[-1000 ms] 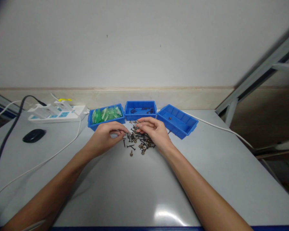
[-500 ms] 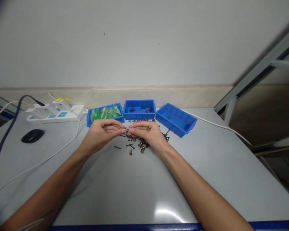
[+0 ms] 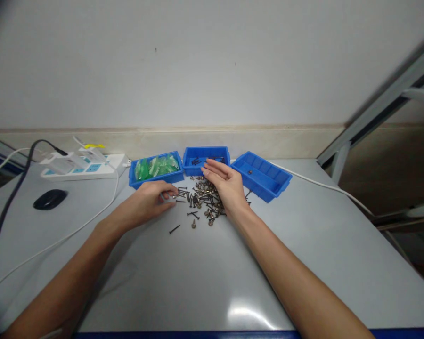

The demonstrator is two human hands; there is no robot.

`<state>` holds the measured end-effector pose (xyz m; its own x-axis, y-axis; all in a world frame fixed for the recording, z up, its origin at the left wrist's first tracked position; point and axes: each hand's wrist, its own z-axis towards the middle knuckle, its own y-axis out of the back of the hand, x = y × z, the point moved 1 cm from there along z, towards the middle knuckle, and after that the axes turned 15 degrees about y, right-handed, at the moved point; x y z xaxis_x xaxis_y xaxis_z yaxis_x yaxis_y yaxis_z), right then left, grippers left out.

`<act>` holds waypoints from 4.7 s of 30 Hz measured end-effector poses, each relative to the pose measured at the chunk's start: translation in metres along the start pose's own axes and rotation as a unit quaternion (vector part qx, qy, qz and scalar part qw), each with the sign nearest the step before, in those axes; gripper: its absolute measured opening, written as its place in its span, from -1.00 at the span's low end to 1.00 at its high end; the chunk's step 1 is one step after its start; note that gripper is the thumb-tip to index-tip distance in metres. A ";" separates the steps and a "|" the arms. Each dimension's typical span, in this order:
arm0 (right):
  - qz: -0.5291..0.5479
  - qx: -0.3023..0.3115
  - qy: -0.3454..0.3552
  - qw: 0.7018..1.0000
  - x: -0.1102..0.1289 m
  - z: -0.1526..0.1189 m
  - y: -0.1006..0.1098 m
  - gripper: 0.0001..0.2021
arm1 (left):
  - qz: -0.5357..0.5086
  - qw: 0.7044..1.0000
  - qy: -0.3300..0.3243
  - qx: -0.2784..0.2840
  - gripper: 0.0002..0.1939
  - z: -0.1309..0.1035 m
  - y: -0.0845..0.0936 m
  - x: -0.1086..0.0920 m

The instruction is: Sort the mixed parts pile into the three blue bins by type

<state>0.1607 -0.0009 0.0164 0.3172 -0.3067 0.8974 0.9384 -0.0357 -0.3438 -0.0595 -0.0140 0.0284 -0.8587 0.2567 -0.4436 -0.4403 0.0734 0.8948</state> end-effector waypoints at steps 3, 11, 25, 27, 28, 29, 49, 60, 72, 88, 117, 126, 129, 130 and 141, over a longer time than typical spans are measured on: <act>0.004 0.004 -0.001 1.000 -0.002 -0.003 0.004 -0.61 | -0.015 1.000 -0.004 0.017 -0.85 0.001 -0.004 0.001; -0.039 0.042 -0.026 0.998 0.007 -0.012 0.010 -0.72 | -0.073 0.997 -0.001 0.011 -0.87 0.000 0.003 -0.014; -0.045 0.238 -0.099 0.965 0.015 -0.020 0.008 -0.72 | -0.390 0.915 0.046 0.092 -0.74 -0.003 -0.004 -0.034; -0.025 0.228 -0.110 0.967 0.015 -0.021 0.008 -0.73 | -0.398 0.911 0.054 0.095 -0.74 -0.003 -0.007 -0.034; -0.019 0.226 -0.115 0.967 0.015 -0.021 0.008 -0.73 | -0.401 0.909 0.056 0.096 -0.75 -0.003 -0.008 -0.035; -0.016 0.222 -0.120 0.967 0.014 -0.021 0.007 -0.72 | -0.400 0.910 0.056 0.094 -0.76 -0.003 -0.008 -0.035; -0.078 -0.173 0.114 0.975 0.026 -0.005 0.024 -0.53 | -0.023 0.978 -0.024 0.204 -0.84 -0.011 0.014 -0.022; -0.093 -0.079 0.067 0.990 0.016 -0.009 0.019 -0.75 | -0.030 0.990 -0.103 0.090 -0.74 -0.007 0.007 -0.026; -0.118 0.163 -0.025 0.979 0.012 -0.020 0.006 -0.76 | -0.341 0.936 0.080 -0.020 -0.85 -0.001 0.003 -0.031; 0.008 0.149 -0.058 0.987 0.004 -0.011 0.004 -0.74 | -0.158 0.987 -0.024 -0.033 -0.85 -0.001 -0.001 -0.024; -0.098 0.117 0.001 0.988 0.009 -0.013 0.012 -0.72 | -0.140 0.988 -0.022 -0.063 -0.93 -0.001 0.000 -0.026; -0.129 0.156 -0.012 0.979 0.012 -0.016 0.009 -0.82 | -0.287 0.957 0.031 -0.028 -0.87 0.001 -0.002 -0.030; -0.126 0.150 -0.013 0.980 0.011 -0.015 0.010 -0.82 | -0.308 0.950 0.038 -0.021 -0.84 0.002 -0.004 -0.028; -0.124 0.149 -0.013 0.981 0.011 -0.015 0.010 -0.82 | -0.306 0.951 0.036 -0.027 -0.82 0.002 -0.005 -0.027; -0.122 0.260 -0.007 0.958 0.007 -0.020 0.011 -0.74 | -0.343 0.937 0.064 -0.018 -0.66 0.002 -0.003 -0.027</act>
<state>0.1708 -0.0225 0.0135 0.0772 -0.3365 0.9385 0.9254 0.3744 0.0581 -0.0344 -0.0196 0.0378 -0.3939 0.0425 -0.9182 -0.9067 0.1460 0.3957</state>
